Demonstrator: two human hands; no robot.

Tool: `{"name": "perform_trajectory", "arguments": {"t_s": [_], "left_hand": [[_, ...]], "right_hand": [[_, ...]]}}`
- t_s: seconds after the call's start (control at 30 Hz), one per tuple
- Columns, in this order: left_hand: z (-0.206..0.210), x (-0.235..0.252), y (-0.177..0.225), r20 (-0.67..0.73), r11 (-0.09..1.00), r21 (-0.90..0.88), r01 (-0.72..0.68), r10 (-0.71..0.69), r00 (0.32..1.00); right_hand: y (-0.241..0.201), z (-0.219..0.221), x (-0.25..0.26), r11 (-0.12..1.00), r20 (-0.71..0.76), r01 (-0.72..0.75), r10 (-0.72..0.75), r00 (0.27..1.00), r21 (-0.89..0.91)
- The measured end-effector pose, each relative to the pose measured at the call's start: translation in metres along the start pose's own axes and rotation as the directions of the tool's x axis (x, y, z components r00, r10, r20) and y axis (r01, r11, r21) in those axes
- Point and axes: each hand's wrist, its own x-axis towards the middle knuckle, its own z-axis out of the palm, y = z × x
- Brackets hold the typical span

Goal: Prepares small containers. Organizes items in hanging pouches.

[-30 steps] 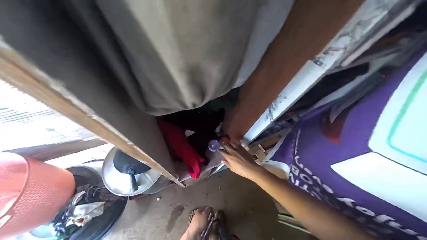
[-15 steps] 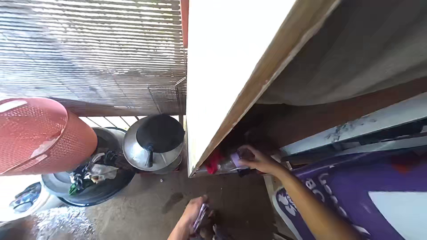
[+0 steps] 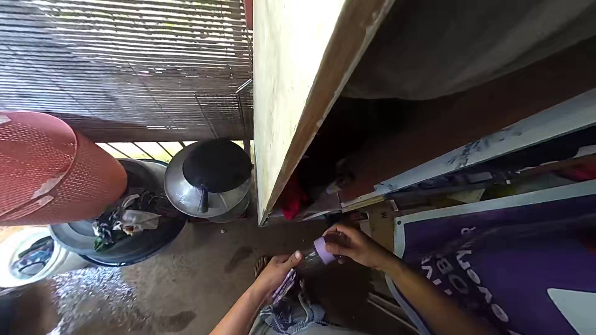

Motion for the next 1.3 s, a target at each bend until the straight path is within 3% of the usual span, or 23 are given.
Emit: {"name": "perform_trajectory", "arguments": {"t_s": [0.1, 0.27, 0.37, 0.43, 0.53, 0.6, 0.67, 0.7, 0.77, 0.8, 0.87, 0.9, 0.97, 1.03, 1.07, 1.1, 1.17, 1.2, 1.3], "left_hand": [[-0.006, -0.002, -0.012, 0.101, 0.996, -0.083, 0.017, -0.008, 0.995], [-0.015, -0.012, -0.021, 0.155, 0.991, -0.062, -0.118, 0.127, 0.980], [-0.010, -0.021, -0.026, 0.155, 0.992, -0.112, -0.059, 0.076, 0.985], [-0.004, -0.028, -0.031, 0.188, 0.985, -0.170, -0.010, 0.043, 0.981], [-0.003, -0.034, -0.027, 0.247, 0.989, -0.151, 0.001, 0.037, 0.968], [-0.007, -0.032, -0.023, 0.263, 0.989, -0.145, 0.000, 0.038, 0.964], [-0.013, -0.029, -0.021, 0.281, 0.992, -0.123, -0.033, 0.067, 0.957], [-0.015, -0.028, -0.021, 0.288, 0.993, -0.107, -0.055, 0.084, 0.954], [-0.014, -0.026, -0.020, 0.296, 0.994, -0.071, -0.085, 0.102, 0.950], [-0.015, -0.026, -0.020, 0.297, 0.994, -0.055, -0.095, 0.107, 0.949], [-0.017, -0.025, -0.019, 0.291, 0.994, 0.005, -0.105, 0.099, 0.952], [-0.019, -0.024, -0.020, 0.287, 0.995, 0.027, -0.100, 0.088, 0.954], [-0.021, -0.023, -0.023, 0.277, 0.997, 0.002, -0.079, 0.075, 0.958], [-0.024, -0.021, -0.027, 0.256, 0.997, -0.062, -0.046, 0.061, 0.965], [-0.025, -0.019, -0.027, 0.238, 0.995, -0.092, -0.035, 0.056, 0.970], [-0.025, -0.018, -0.028, 0.221, 0.991, -0.126, -0.035, 0.063, 0.973], [-0.023, -0.015, -0.029, 0.193, 0.982, -0.178, -0.059, 0.094, 0.977], [-0.020, -0.012, -0.030, 0.184, 0.974, -0.209, -0.083, 0.122, 0.975], [-0.005, -0.005, -0.029, 0.151, 0.929, -0.331, -0.163, 0.223, 0.963]], "right_hand": [[0.001, 0.011, -0.005, 0.996, 0.006, 0.070, -0.070, 0.998, -0.047], [-0.009, 0.018, -0.023, 0.926, 0.052, 0.243, -0.238, 0.970, -0.289], [-0.007, 0.028, -0.030, 0.759, 0.132, 0.514, -0.507, 0.852, -0.400], [-0.012, 0.030, -0.035, 0.684, 0.212, 0.588, -0.556, 0.804, -0.432], [-0.016, 0.024, -0.046, 0.689, 0.285, 0.641, -0.575, 0.767, -0.338], [-0.020, 0.020, -0.051, 0.742, 0.318, 0.660, -0.601, 0.733, -0.117], [-0.023, 0.020, -0.049, 0.776, 0.205, 0.624, -0.628, 0.750, 0.096], [-0.025, 0.021, -0.047, 0.804, 0.100, 0.588, -0.595, 0.798, 0.092], [-0.031, 0.021, -0.049, 0.884, 0.016, 0.406, -0.413, 0.910, -0.233], [-0.038, 0.021, -0.050, 0.881, 0.071, 0.269, -0.262, 0.962, -0.390], [-0.049, 0.022, -0.047, 0.850, 0.207, 0.122, -0.016, 0.978, -0.512], [-0.052, 0.020, -0.048, 0.837, 0.254, 0.152, -0.016, 0.967, -0.526], [-0.054, 0.008, -0.049, 0.792, 0.261, 0.372, -0.275, 0.925, -0.485], [-0.056, -0.014, -0.035, 0.733, 0.161, 0.515, -0.500, 0.851, -0.445], [-0.056, -0.026, -0.023, 0.718, 0.063, 0.482, -0.526, 0.848, -0.501], [-0.052, -0.036, -0.007, 0.726, -0.040, 0.367, -0.476, 0.878, -0.581], [-0.028, -0.049, 0.039, 0.725, -0.185, 0.017, -0.198, 0.962, -0.689], [-0.006, -0.050, 0.069, 0.701, -0.230, -0.110, -0.080, 0.970, -0.705], [0.054, -0.048, 0.142, 0.625, -0.306, -0.249, 0.016, 0.952, -0.740]]}}
